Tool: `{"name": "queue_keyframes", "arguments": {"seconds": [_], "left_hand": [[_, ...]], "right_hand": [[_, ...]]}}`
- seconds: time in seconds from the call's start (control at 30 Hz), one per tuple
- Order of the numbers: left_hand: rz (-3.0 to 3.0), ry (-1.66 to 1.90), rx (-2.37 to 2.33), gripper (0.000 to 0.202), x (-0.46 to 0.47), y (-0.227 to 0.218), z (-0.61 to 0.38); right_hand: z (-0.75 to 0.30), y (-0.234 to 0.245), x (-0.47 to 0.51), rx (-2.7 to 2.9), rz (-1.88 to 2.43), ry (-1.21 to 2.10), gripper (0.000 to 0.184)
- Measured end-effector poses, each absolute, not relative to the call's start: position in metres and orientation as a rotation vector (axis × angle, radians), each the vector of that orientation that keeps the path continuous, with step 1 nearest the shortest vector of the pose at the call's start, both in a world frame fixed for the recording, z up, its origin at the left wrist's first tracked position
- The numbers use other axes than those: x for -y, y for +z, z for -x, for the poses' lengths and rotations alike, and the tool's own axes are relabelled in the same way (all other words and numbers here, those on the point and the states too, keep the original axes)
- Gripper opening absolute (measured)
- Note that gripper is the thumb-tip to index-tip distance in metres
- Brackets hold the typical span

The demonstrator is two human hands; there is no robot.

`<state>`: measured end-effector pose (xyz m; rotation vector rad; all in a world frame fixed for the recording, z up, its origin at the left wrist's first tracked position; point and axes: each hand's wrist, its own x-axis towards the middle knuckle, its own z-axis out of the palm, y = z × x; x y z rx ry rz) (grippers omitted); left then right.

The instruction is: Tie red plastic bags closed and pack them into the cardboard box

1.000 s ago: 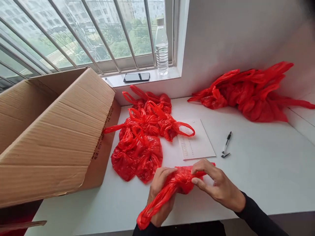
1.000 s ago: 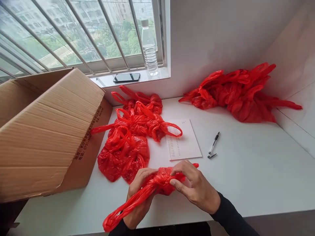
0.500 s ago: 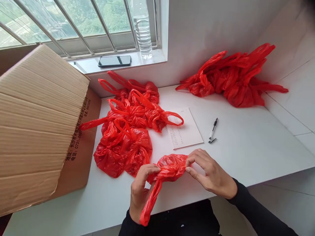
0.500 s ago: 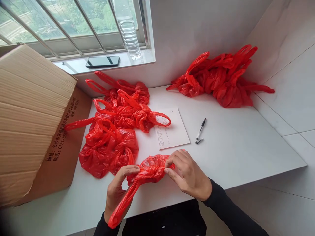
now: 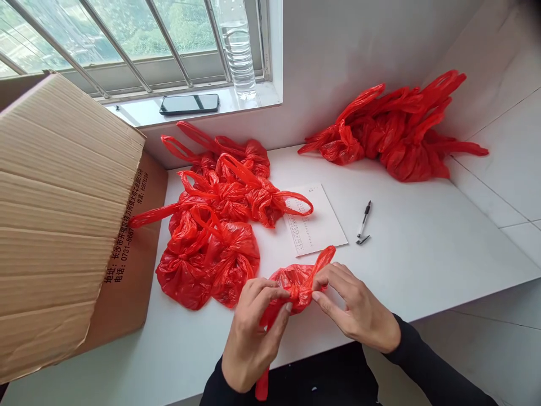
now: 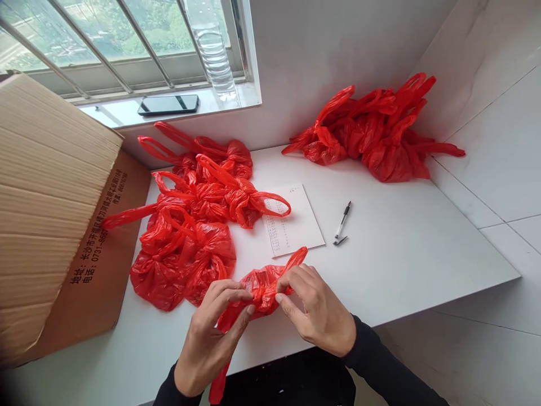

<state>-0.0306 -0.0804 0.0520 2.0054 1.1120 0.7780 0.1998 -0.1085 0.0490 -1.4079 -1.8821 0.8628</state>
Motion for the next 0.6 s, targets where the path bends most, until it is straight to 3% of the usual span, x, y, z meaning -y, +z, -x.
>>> {"name": "queue_keyframes", "arguments": {"seconds": [0.27,0.4,0.53,0.6], "left_hand": [[-1.778,0.895,-1.278,0.002,0.082,0.050,0.039],[-1.945,0.872,-1.158,0.020,0.082,0.055,0.030],[-1.989,0.893,-1.167,0.008,0.082,0.054,0.028],[-1.831,0.942,-1.331,0.001,0.082,0.052,0.035]], "right_hand": [[-0.213,0.047,0.118,1.677,1.549,0.930,0.003],[-0.197,0.051,0.114,1.699,1.500,0.940,0.024],[-0.186,0.048,0.109,1.706,1.445,0.880,0.003],[-0.190,0.045,0.112,1.640,1.470,0.879,0.006]]}}
